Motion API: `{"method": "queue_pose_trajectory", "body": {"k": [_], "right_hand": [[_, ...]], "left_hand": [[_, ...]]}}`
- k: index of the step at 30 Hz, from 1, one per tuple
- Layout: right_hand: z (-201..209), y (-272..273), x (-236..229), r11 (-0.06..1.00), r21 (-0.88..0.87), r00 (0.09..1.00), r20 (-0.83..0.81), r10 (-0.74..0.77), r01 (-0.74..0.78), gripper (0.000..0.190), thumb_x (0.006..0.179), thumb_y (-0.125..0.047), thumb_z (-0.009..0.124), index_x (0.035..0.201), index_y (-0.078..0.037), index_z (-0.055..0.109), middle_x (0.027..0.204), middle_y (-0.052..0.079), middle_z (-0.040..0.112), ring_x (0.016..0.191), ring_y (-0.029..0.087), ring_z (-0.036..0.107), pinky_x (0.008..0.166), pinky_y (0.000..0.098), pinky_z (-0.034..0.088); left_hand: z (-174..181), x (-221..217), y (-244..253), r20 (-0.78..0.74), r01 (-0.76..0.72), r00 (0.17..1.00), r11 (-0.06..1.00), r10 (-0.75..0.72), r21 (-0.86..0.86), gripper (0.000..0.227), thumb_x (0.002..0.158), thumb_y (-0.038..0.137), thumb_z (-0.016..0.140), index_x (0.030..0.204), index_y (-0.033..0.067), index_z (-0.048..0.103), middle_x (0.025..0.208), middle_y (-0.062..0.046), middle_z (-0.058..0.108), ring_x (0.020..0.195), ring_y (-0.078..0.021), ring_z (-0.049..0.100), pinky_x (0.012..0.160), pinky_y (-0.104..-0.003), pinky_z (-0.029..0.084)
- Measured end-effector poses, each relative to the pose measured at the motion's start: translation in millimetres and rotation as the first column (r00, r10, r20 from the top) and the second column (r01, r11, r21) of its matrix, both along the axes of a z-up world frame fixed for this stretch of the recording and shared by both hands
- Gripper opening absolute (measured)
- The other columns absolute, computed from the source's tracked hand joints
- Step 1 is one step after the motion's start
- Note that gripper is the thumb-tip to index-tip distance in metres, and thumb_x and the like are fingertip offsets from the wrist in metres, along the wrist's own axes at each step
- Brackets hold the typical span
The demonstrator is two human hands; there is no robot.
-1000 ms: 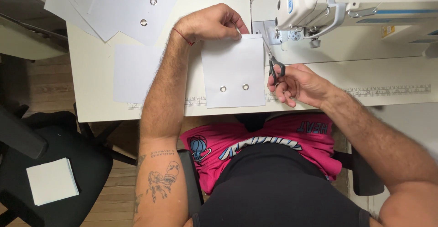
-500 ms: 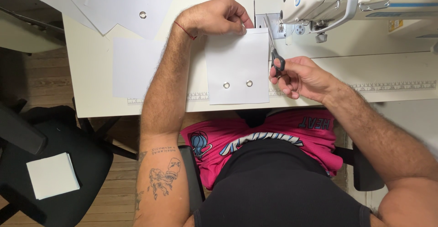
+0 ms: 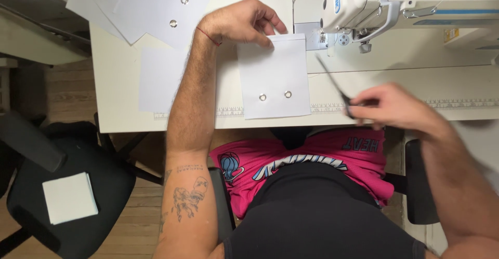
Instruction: Trimming and organizing small leather pieces with grommets using scissors at a sewing station
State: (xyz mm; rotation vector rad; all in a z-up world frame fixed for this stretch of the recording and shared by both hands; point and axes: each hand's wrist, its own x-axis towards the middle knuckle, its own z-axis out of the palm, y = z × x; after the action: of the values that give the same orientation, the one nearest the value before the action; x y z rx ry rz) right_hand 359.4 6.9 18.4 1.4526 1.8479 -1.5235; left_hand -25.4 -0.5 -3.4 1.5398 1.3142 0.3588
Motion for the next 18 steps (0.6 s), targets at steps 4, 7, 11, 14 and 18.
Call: {"method": "queue_pose_trajectory", "body": {"k": [4, 7, 11, 14, 18], "right_hand": [[23.3, 0.5, 56.2, 0.916, 0.401, 0.955, 0.274, -0.115, -0.004, 0.033, 0.08, -0.032, 0.086, 0.11, -0.019, 0.086, 0.1, 0.003, 0.082, 0.088, 0.019, 0.07, 0.078, 0.033, 0.046], [-9.1, 14.3, 127.4, 0.677, 0.709, 0.955, 0.295, -0.03, -0.198, 0.03, 0.082, -0.045, 0.084, 0.101, -0.022, 0.085, 0.099, -0.004, 0.08, 0.093, 0.015, 0.074, 0.081, 0.0299, 0.049], [-19.7, 16.6, 147.3, 0.58, 0.736, 0.906, 0.424, 0.007, -0.349, 0.038, 0.088, -0.049, 0.076, 0.106, -0.018, 0.087, 0.117, 0.001, 0.076, 0.101, 0.022, 0.074, 0.086, 0.0354, 0.052], [-7.2, 3.7, 139.8, 0.612, 0.746, 0.94, 0.34, -0.011, -0.263, 0.04, 0.086, -0.047, 0.075, 0.105, -0.015, 0.086, 0.122, 0.004, 0.071, 0.102, 0.027, 0.071, 0.093, 0.0403, 0.049], [0.3, -19.1, 128.4, 0.623, 0.78, 0.977, -0.167, 0.135, 0.048, 0.02, 0.087, -0.012, 0.085, 0.105, -0.004, 0.081, 0.119, 0.005, 0.073, 0.106, 0.015, 0.067, 0.087, 0.0282, 0.054]], "left_hand": [[20.5, -5.2, -7.0, 0.058, -0.013, 0.998, 1.0, 0.013, 0.011, 0.031, 0.09, 0.007, 0.072, 0.12, 0.0131, 0.073, 0.102, 0.005, 0.078, 0.094, -0.0022, 0.073, 0.089, -0.018, 0.057], [24.7, -2.4, -8.1, -0.033, -0.044, 0.999, 0.999, 0.043, -0.018, 0.026, 0.092, 0.01, 0.07, 0.116, 0.0176, 0.074, 0.109, 0.009, 0.078, 0.096, 0.0017, 0.071, 0.086, -0.015, 0.055], [15.2, 2.0, -22.8, -0.131, -0.076, 0.988, 0.997, 0.079, 0.032, 0.038, 0.081, 0.019, 0.087, 0.117, 0.0176, 0.076, 0.086, 0.008, 0.067, 0.076, -0.0029, 0.061, 0.073, -0.018, 0.049], [34.4, 14.4, -64.7, -0.065, -0.147, 0.986, 0.982, 0.155, 0.119, 0.051, 0.087, 0.013, 0.078, 0.135, 0.0212, 0.06, 0.121, 0.0, 0.057, 0.081, -0.0072, 0.063, 0.07, -0.02, 0.055], [39.5, 21.2, -127.0, 0.239, -0.387, 0.904, 0.917, 0.356, 0.099, 0.027, 0.102, 0.013, 0.062, 0.127, 0.0196, 0.073, 0.07, 0.009, 0.057, 0.056, -0.0024, 0.043, 0.049, -0.018, 0.033]]}}
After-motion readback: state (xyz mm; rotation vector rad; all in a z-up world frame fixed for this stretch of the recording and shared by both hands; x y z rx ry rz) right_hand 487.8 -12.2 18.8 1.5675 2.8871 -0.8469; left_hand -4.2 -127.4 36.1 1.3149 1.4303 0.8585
